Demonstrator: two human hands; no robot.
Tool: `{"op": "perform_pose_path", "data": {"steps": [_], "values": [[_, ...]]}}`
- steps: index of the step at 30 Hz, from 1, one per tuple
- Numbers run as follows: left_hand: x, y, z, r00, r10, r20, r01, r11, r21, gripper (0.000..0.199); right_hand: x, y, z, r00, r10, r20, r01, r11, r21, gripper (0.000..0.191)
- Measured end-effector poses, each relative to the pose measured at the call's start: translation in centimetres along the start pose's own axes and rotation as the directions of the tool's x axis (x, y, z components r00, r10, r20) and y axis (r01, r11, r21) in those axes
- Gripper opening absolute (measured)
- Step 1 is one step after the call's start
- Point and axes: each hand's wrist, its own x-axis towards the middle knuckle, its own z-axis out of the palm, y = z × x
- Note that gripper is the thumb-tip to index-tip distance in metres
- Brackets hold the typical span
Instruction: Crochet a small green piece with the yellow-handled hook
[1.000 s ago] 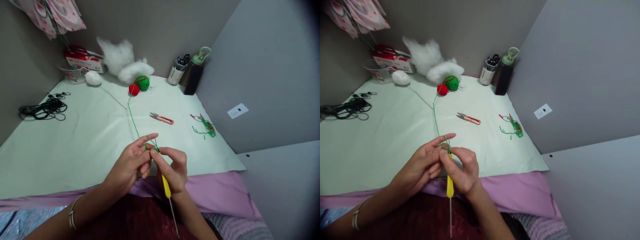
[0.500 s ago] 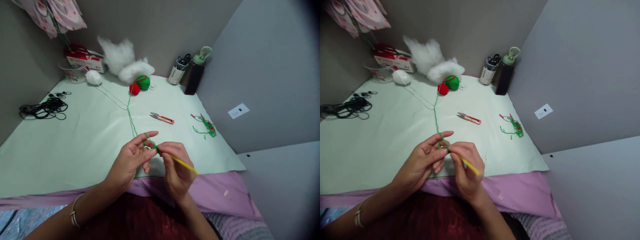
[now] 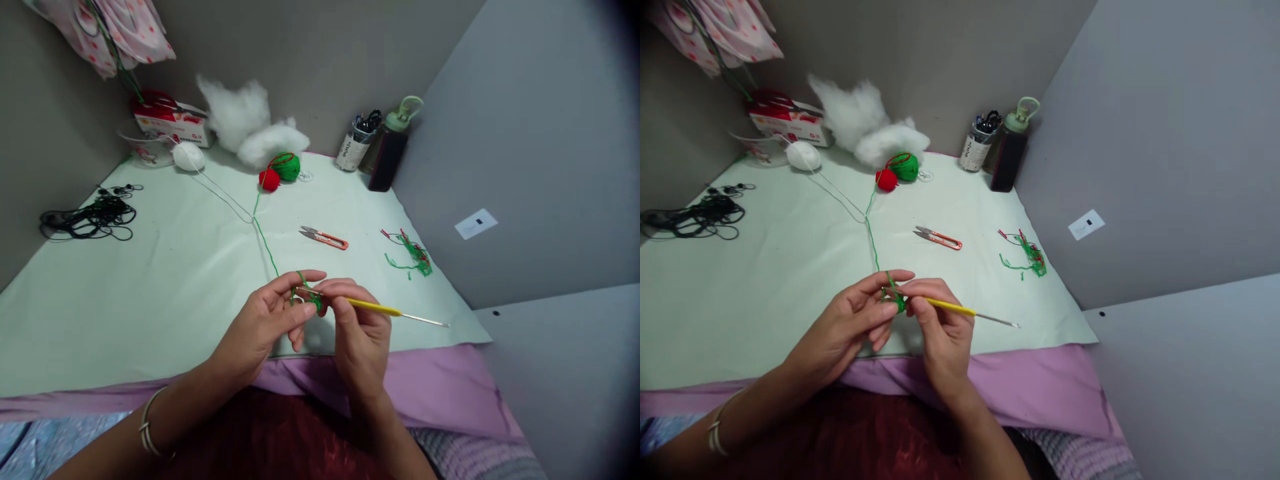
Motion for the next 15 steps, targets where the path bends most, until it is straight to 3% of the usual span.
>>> {"op": "perform_pose_path", "data": {"steps": [4, 7, 12, 15], "values": [[-0.11, -0.01, -0.43, 1.000, 0.005, -0.020, -0.004, 0.999, 0.052, 0.032, 0.28, -0.01, -0.17, 0.992, 0.125, -0.012, -0.122, 0.981, 0.153, 0.016], [-0.09, 0.20, -0.53, 0.999, 0.008, -0.031, -0.007, 0.998, 0.056, 0.033, 0.43, -0.18, -0.35, 0.988, 0.153, 0.005, -0.150, 0.966, 0.208, 0.017], [-0.15, 0.46, -0.53, 0.998, 0.055, -0.041, -0.050, 0.993, 0.108, 0.032, 0.19, -0.46, -0.73, 0.994, 0.104, 0.035, -0.107, 0.986, 0.125, 0.019], [-0.21, 0.47, -0.57, 0.994, 0.103, -0.048, -0.092, 0.978, 0.189, 0.032, -0.15, -0.85, -0.97, 0.998, 0.015, 0.067, -0.014, 1.000, -0.006, 0.019]]}}
